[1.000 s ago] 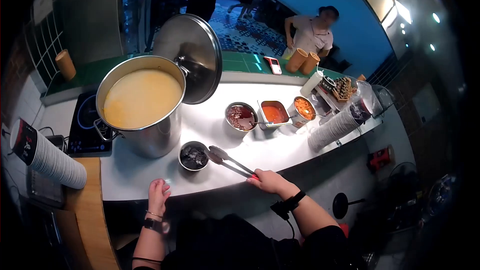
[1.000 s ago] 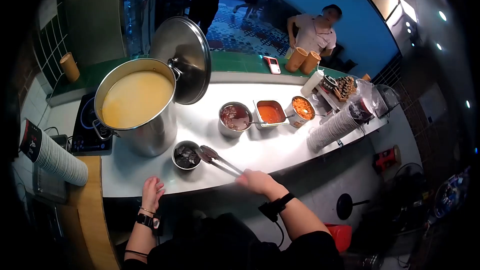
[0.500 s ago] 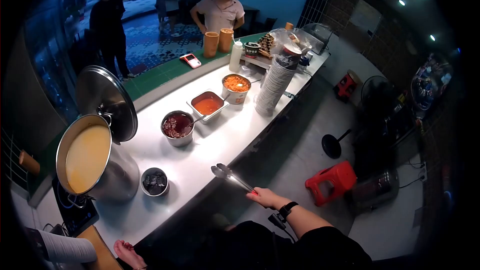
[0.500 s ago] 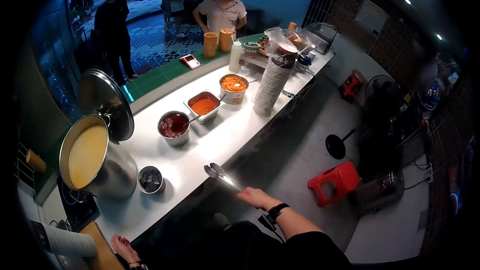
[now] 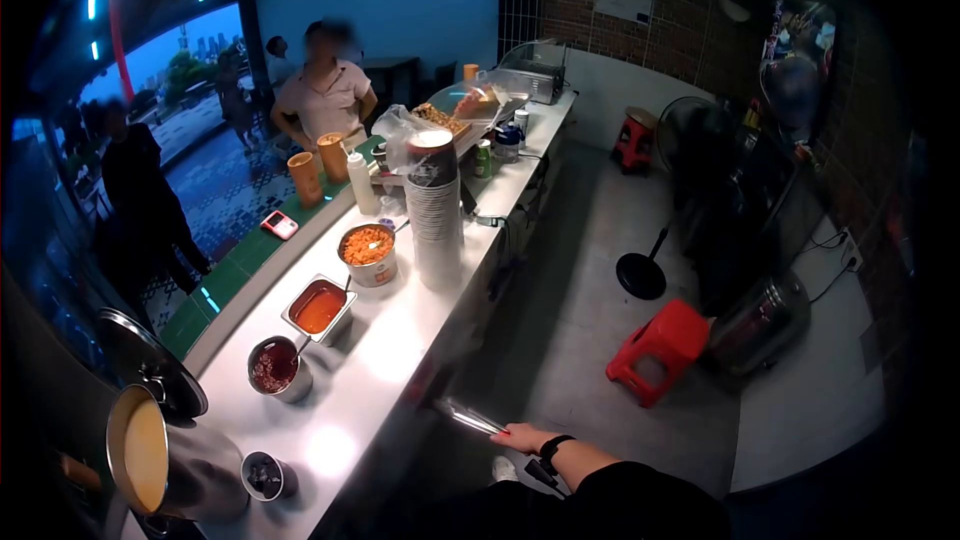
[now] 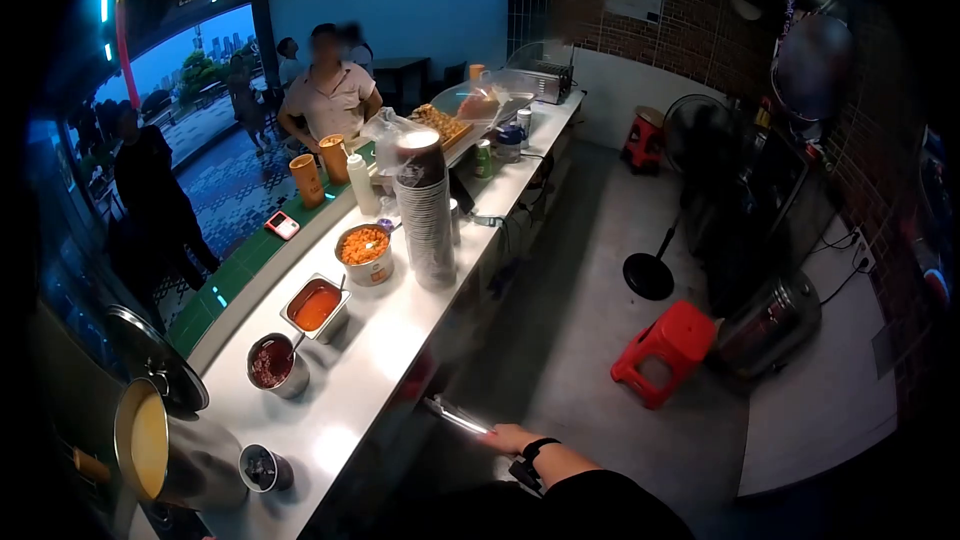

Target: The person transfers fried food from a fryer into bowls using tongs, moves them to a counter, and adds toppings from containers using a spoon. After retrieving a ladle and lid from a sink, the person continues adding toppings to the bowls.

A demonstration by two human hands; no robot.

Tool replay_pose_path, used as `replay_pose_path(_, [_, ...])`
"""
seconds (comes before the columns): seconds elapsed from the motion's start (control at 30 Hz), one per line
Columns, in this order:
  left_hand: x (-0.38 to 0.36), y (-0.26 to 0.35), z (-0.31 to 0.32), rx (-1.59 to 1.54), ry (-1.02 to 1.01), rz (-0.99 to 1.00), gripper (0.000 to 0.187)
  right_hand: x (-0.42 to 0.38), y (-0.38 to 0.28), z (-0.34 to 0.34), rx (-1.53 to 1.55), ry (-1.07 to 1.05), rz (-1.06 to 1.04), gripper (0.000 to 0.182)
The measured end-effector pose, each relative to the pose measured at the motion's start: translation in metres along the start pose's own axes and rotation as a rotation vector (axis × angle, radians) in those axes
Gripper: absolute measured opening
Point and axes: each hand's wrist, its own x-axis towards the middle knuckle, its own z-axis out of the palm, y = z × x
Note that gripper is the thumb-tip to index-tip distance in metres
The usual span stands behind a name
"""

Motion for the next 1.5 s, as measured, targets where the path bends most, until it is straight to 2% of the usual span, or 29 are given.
replay_pose_path(0.03, [-0.009,0.014,0.014,0.052,-0.016,0.058,0.018,0.006,0.027,-0.01,0.017,-0.085,0.1,0.067])
replay_pose_path(0.1, [-0.031,0.036,0.037,0.167,-0.04,0.163,0.019,0.032,0.119,-0.005,0.169,-0.042,0.176,0.06])
replay_pose_path(0.13, [-0.038,0.046,0.057,0.079,-0.086,0.047,0.024,0.016,0.136,-0.022,0.152,-0.024,0.25,0.062])
replay_pose_path(0.17, [-0.041,0.04,0.088,0.086,-0.088,0.052,0.024,0.012,0.169,-0.028,0.202,0.03,0.313,0.062])
replay_pose_path(0.2, [-0.042,0.029,0.122,-0.213,-0.184,-0.112,0.016,0.014,0.206,-0.032,0.203,0.029,0.456,0.063])
replay_pose_path(0.23, [-0.044,0.03,0.152,-0.413,-0.238,-0.154,0.003,-0.003,0.216,-0.054,0.171,-0.007,0.566,0.066])
replay_pose_path(0.27, [-0.056,0.028,0.169,-0.398,-0.237,-0.157,0.003,-0.021,0.221,-0.071,0.2,0.055,0.667,0.069])
replay_pose_path(0.33, [-0.094,0.091,0.21,-0.493,-0.301,-0.304,0.004,-0.035,0.244,-0.102,0.171,0.101,0.756,0.064])
replay_pose_path(0.4, [-0.12,0.101,0.244,-0.473,-0.272,-0.272,0.005,-0.025,0.294,-0.11,0.145,0.154,0.736,0.064])
replay_pose_path(0.47, [-0.139,0.102,0.263,-0.483,-0.373,-0.244,0.007,-0.028,0.273,-0.141,0.195,0.183,0.758,0.065])
replay_pose_path(0.5, [-0.148,0.107,0.27,-0.474,-0.403,-0.25,0.007,-0.018,0.273,-0.146,0.171,0.16,0.75,0.065])
replay_pose_path(0.57, [-0.163,0.114,0.286,-0.444,-0.448,-0.264,0.007,0.005,0.277,-0.151,0.369,0.188,0.766,0.066])
replay_pose_path(0.6, [-0.168,0.118,0.295,-0.424,-0.465,-0.273,0.007,0.019,0.277,-0.15,0.346,0.173,0.756,0.066])
replay_pose_path(0.7, [-0.178,0.138,0.326,-0.404,-0.481,-0.231,0.007,0.057,0.26,-0.154,0.404,0.143,0.616,0.061])
replay_pose_path(0.77, [-0.184,0.149,0.353,-0.402,-0.539,-0.186,0.008,0.074,0.234,-0.165,0.531,0.016,0.481,0.048])
replay_pose_path(0.8, [-0.19,0.151,0.365,-0.4,-0.551,-0.188,0.008,0.085,0.231,-0.169,0.537,0.018,0.491,0.048])
replay_pose_path(0.87, [-0.201,0.156,0.392,-0.426,-0.675,-0.177,0.009,0.11,0.229,-0.178,0.455,-0.032,0.399,0.048])
replay_pose_path(0.93, [-0.218,0.157,0.416,-0.439,-0.805,-0.167,0.009,0.13,0.227,-0.194,0.407,-0.015,0.424,0.049])
replay_pose_path(1.03, [-0.236,0.14,0.451,-0.301,-1.022,-0.17,0.008,0.152,0.222,-0.222,0.285,0.052,0.439,0.058])
replay_pose_path(1.13, [-0.238,0.141,0.489,-0.114,-1.184,-0.093,0.009,0.15,0.205,-0.254,0.357,0.198,0.42,0.049])
replay_pose_path(1.2, [-0.239,0.152,0.519,-0.035,-1.214,-0.021,0.013,0.155,0.223,-0.258,0.419,0.245,0.406,0.047])
replay_pose_path(1.27, [-0.243,0.154,0.542,0.157,-1.172,0.371,0.018,0.145,0.234,-0.265,0.521,0.329,0.595,0.045])
replay_pose_path(1.3, [-0.245,0.148,0.553,0.236,-1.206,0.469,0.025,0.142,0.25,-0.261,0.573,0.356,0.646,0.046])
replay_pose_path(1.33, [-0.251,0.149,0.563,0.233,-1.198,0.467,0.025,0.138,0.275,-0.251,0.626,0.385,0.693,0.048])
replay_pose_path(1.4, [-0.264,0.151,0.577,0.388,-1.241,0.603,0.032,0.126,0.325,-0.227,0.625,0.362,0.798,0.049])
replay_pose_path(1.43, [-0.267,0.143,0.584,0.455,-1.314,0.523,0.049,0.123,0.352,-0.213,0.561,0.318,0.827,0.049])
replay_pose_path(1.47, [-0.271,0.15,0.588,0.47,-1.303,0.509,0.049,0.118,0.384,-0.196,0.492,0.272,0.854,0.05])
replay_pose_path(1.5, [-0.277,0.166,0.592,0.602,-1.377,0.407,0.049,0.121,0.441,-0.166,0.424,0.251,0.876,0.055])
